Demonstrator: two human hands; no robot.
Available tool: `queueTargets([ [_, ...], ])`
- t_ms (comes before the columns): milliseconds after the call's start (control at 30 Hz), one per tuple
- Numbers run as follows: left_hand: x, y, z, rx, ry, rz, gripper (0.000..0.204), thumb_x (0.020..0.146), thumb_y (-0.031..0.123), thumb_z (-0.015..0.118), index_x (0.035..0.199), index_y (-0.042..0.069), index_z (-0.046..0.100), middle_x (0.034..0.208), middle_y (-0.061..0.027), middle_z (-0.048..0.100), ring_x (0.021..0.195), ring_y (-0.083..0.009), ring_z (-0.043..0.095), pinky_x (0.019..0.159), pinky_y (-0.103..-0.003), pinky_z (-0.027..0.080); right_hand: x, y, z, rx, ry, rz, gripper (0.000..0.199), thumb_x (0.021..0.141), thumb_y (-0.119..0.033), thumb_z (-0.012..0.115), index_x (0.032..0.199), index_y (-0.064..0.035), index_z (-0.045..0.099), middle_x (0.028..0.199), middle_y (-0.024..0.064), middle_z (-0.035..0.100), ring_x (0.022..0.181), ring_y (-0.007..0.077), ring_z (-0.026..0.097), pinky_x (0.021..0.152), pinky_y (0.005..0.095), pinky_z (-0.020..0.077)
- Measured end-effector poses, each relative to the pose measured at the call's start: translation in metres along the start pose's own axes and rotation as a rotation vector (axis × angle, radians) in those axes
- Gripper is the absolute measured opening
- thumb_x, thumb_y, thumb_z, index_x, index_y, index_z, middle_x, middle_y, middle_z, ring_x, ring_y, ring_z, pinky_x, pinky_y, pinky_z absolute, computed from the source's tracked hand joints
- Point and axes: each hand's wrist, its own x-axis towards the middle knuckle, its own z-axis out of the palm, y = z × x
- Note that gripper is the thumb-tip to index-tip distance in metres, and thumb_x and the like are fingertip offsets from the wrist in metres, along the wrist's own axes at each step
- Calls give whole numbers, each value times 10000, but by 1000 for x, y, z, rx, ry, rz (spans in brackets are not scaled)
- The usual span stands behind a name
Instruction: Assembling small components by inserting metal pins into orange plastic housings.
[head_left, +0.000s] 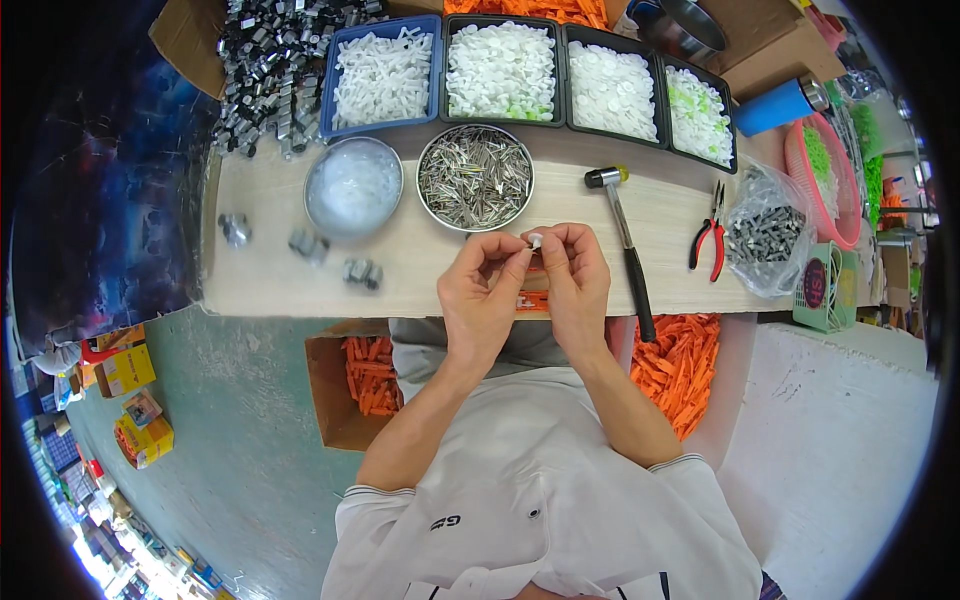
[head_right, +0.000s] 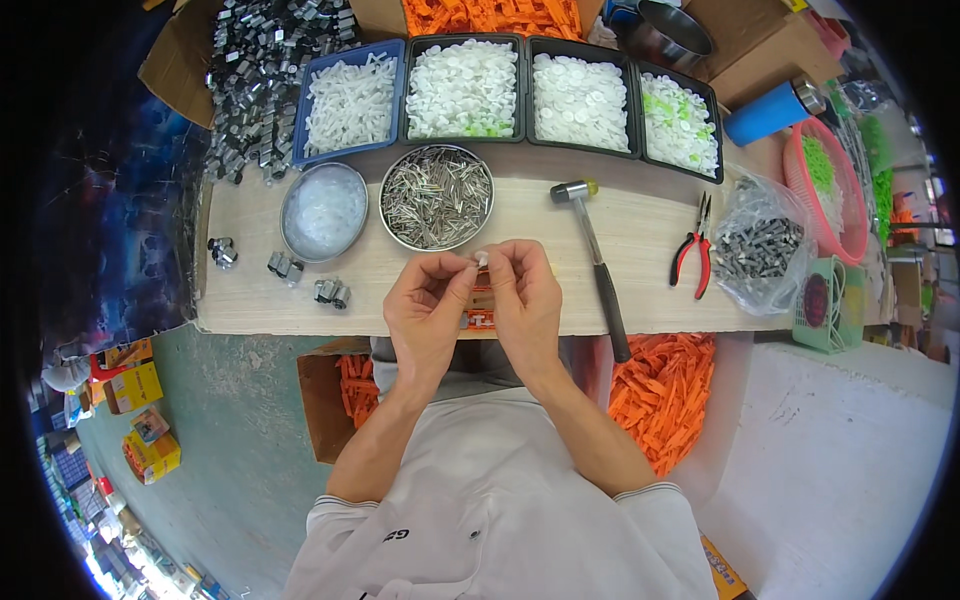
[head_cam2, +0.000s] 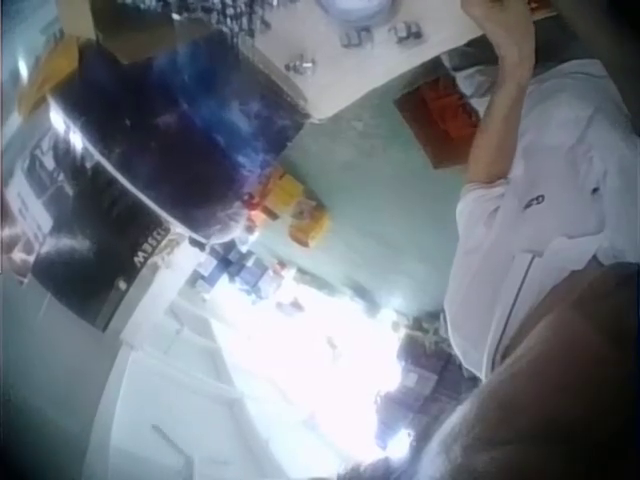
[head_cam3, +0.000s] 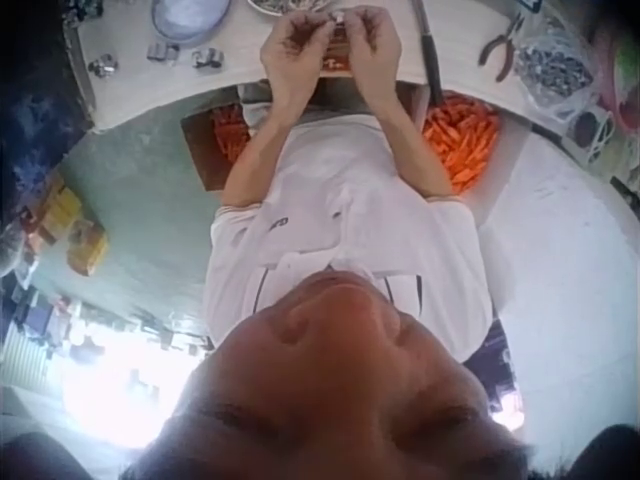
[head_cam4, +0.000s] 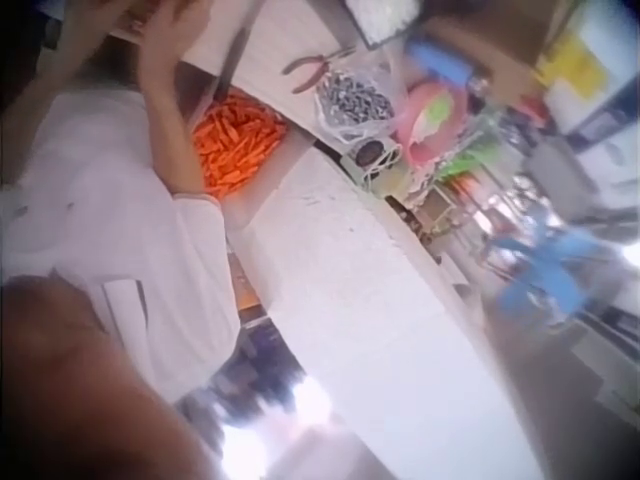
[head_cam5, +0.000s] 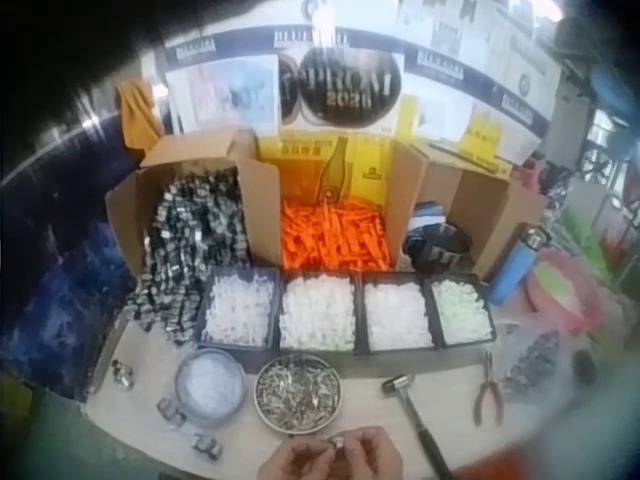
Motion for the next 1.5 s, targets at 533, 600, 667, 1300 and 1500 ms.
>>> queueTargets([
  [533, -1, 10, -8, 498, -66, 310, 136, 868, -66, 691, 992, -31, 648, 921, -133, 688, 854, -199, 681, 758, -311, 546, -7, -17, -15, -413, -81, -4, 128, 991, -45, 627, 1082, 24, 571, 944, 42, 661, 867, 85, 637, 800, 241, 537],
  [600, 5, 14, -15, 275, -137, 94, 128, 890, -41, 695, 1007, -17, 649, 954, -89, 691, 882, -154, 667, 779, -290, 539, -6, -17, -24, -135, -198, 6, 122, 989, -44, 627, 1079, 16, 571, 978, 36, 644, 897, 83, 628, 818, 235, 521],
  [667, 16, 13, -26, -20, -295, -167, 173, 913, -8, 706, 1071, 7, 637, 1014, -28, 681, 918, -90, 647, 824, -244, 522, -5, -25, -27, -65, -249, 51, 115, 990, -38, 621, 1081, 11, 571, 995, 34, 633, 922, 81, 616, 829, 235, 515],
  [1300, 2, 1, -46, 640, -438, 414, 235, 882, 24, 665, 1114, 9, 635, 1078, -122, 688, 1007, -281, 674, 868, -394, 538, -9, -27, -58, -1109, -556, -574, 193, 797, -30, 716, 908, -43, 559, 862, 112, 594, 757, 298, 617, 667, 402, 508],
  [1500, -26, -26, -58, 1125, -567, 850, 234, 840, 89, 657, 1074, 84, 675, 1380, -109, 583, 1372, -324, 475, 1091, -586, 406, -9, -29, -53, -1218, -654, -560, 217, 779, -47, 734, 932, -38, 581, 878, 109, 589, 775, 317, 618, 674, 423, 518],
])
